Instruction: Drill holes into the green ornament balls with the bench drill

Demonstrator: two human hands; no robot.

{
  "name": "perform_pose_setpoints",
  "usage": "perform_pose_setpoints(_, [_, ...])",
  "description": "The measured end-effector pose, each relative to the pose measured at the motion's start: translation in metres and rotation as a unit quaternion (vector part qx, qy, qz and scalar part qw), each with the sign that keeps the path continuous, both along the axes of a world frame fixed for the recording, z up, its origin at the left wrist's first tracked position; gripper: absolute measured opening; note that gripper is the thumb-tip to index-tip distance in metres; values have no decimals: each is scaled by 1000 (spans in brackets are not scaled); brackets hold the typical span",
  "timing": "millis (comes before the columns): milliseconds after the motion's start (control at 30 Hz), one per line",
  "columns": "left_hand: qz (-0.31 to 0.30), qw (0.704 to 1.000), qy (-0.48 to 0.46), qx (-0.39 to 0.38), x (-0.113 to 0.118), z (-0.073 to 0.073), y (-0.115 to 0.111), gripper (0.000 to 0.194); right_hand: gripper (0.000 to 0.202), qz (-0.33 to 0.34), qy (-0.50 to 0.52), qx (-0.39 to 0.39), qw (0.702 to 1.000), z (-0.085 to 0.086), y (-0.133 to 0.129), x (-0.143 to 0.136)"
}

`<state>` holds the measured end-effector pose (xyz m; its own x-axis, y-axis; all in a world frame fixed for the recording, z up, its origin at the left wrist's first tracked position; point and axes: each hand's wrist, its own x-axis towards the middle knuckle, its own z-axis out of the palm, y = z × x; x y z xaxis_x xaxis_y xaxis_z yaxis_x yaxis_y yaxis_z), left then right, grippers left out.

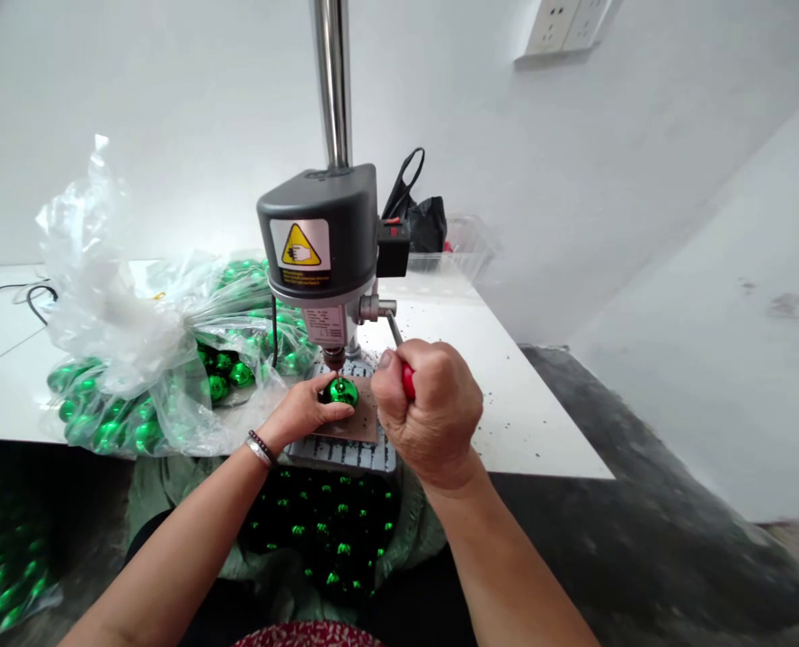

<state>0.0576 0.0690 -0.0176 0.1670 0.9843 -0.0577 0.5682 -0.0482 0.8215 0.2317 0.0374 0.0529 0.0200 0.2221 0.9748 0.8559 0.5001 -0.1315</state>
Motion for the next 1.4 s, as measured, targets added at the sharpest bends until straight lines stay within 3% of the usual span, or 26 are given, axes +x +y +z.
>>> perform_pose_setpoints(267, [0, 1000, 18, -4, 0, 1, 0, 59, 4, 20, 0, -5, 1000, -17, -3, -1])
perform_pose_setpoints(333, [3, 1000, 22, -1, 1, 0, 0, 59, 2, 10, 15, -4, 1000, -7, -1, -2])
perform_pose_setpoints(433, [2, 999, 33, 12, 1, 0, -2, 53, 10, 7, 55, -20, 998, 27, 8, -4])
perform_pose_setpoints(567, [0, 999, 27, 18, -5, 8, -17, 48, 25, 16, 116, -140, 983, 72, 24, -5])
perform_pose_setpoints(633, [-29, 999, 31, 9, -14, 16, -32, 45, 25, 12, 128, -159, 979, 81, 28, -5])
perform_pose_setpoints(700, [-96, 994, 48, -16, -27, 26, -49, 47, 24, 10, 135, -166, 977, 82, 29, -5])
perform_pose_setpoints(800, [-151, 985, 73, -39, -50, 37, -66, 66, 22, 2, 147, -175, 973, 78, 27, -8])
perform_pose_setpoints(833, [-131, 987, 84, -27, -58, 39, -67, 69, 21, -4, 151, -176, 973, 77, 27, -8])
perform_pose_setpoints(900, [-49, 989, 135, 24, -75, 42, -58, 56, 20, -17, 152, -178, 972, 76, 28, -9])
perform_pose_setpoints(1000, [85, 945, 301, 95, -106, 42, -30, 35, 20, -27, 138, -174, 975, 76, 29, -8])
perform_pose_setpoints(1100, [148, 871, 469, 15, -135, 36, -6, 35, 22, -38, 120, -169, 978, 75, 31, -7])
perform_pose_setpoints(1200, [136, 836, 530, -38, -153, 25, 3, 38, 25, -46, 109, -165, 979, 74, 32, -5])
perform_pose_setpoints(1300, [132, 841, 524, -33, -158, 18, 0, 46, 26, -33, 112, -147, 982, 72, 32, -5])
perform_pose_setpoints(1400, [151, 894, 421, -15, -153, 24, -9, 55, 27, -20, 109, -132, 985, 71, 32, -5])
